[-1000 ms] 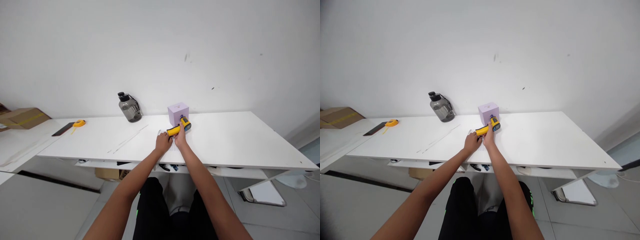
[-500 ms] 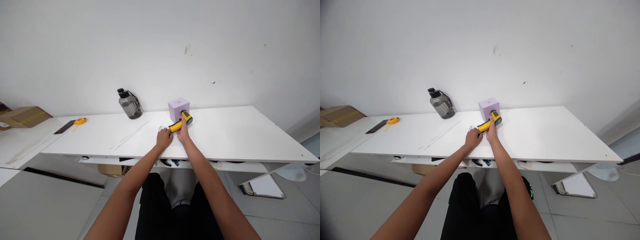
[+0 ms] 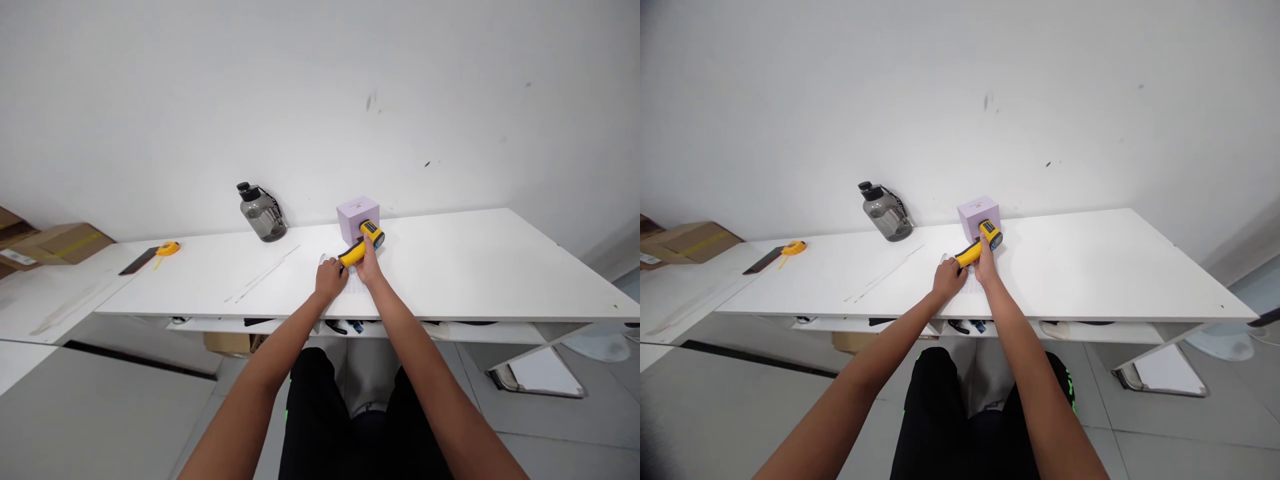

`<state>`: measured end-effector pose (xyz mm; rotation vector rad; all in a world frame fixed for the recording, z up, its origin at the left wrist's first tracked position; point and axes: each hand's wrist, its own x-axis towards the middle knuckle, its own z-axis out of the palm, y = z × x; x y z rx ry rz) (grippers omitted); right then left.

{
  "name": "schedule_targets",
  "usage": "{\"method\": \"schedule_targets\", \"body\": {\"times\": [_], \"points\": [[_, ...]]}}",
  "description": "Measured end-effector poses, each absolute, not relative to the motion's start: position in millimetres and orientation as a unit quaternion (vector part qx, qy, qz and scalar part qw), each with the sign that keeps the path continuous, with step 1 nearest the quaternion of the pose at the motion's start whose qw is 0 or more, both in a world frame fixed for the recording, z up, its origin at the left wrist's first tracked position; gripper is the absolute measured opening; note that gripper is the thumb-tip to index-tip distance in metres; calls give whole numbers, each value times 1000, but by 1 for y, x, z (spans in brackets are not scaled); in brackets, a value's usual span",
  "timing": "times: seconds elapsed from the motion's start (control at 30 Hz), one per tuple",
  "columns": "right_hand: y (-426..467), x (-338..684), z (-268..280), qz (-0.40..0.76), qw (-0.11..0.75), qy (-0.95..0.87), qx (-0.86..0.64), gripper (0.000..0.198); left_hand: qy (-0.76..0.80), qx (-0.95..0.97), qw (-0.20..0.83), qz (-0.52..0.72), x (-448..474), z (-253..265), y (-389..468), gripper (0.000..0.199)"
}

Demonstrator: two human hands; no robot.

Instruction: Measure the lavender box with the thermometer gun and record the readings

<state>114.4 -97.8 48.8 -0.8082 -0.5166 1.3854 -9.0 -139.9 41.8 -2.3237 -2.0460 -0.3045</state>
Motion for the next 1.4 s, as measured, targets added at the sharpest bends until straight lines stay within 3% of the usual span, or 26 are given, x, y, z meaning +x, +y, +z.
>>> {"method": "schedule_targets", "body": {"times": [1.4], "points": [[-98, 116, 52, 613, 669, -189, -376, 64, -666, -742, 12, -75, -4, 48, -145, 33]]}}
